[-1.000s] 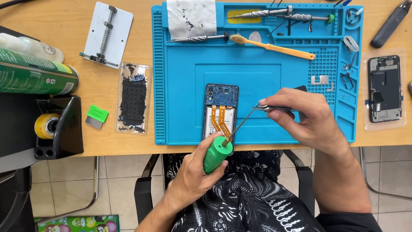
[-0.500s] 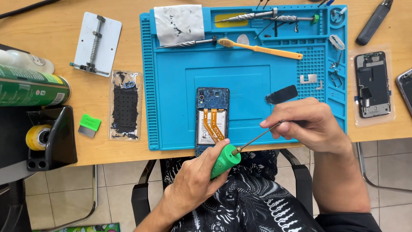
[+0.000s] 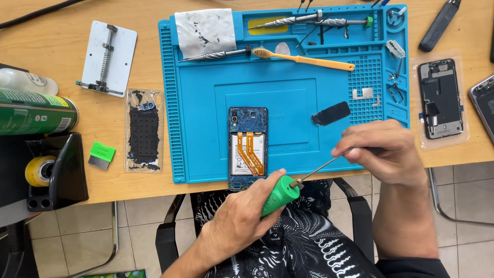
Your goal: Removing old adhesive from the internal frame of a disassembled smartphone using a motorized scraping tool.
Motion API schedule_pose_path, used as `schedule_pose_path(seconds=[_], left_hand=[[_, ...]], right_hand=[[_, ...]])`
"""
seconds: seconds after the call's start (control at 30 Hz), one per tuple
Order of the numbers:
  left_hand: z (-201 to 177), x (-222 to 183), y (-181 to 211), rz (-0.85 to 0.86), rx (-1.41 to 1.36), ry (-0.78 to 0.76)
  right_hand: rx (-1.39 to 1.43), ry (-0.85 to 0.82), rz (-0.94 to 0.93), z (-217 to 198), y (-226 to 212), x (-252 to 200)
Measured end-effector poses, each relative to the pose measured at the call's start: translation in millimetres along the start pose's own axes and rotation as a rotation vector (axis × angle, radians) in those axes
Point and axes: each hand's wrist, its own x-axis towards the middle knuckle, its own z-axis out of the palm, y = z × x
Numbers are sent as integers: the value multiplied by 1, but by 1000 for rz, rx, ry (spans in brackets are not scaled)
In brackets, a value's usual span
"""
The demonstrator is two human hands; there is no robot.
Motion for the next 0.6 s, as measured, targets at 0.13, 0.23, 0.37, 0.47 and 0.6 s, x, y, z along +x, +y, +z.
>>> schedule_pose_path(seconds=[0.13, 0.23, 0.37, 0.47, 0.6], left_hand=[[6, 3, 8, 9, -50, -39], [21, -5, 0, 83, 93, 15], [29, -37, -9, -305, -322, -360], [23, -29, -2, -442, -516, -342], [23, -11, 2, -296, -508, -238]], right_hand=[[-52, 163, -59, -2, 5, -12], [-86, 268, -82, -26, 23, -47], [19, 518, 38, -104, 80, -164], [120, 670, 189, -139, 100, -261], [247, 890, 310, -86, 71, -228]])
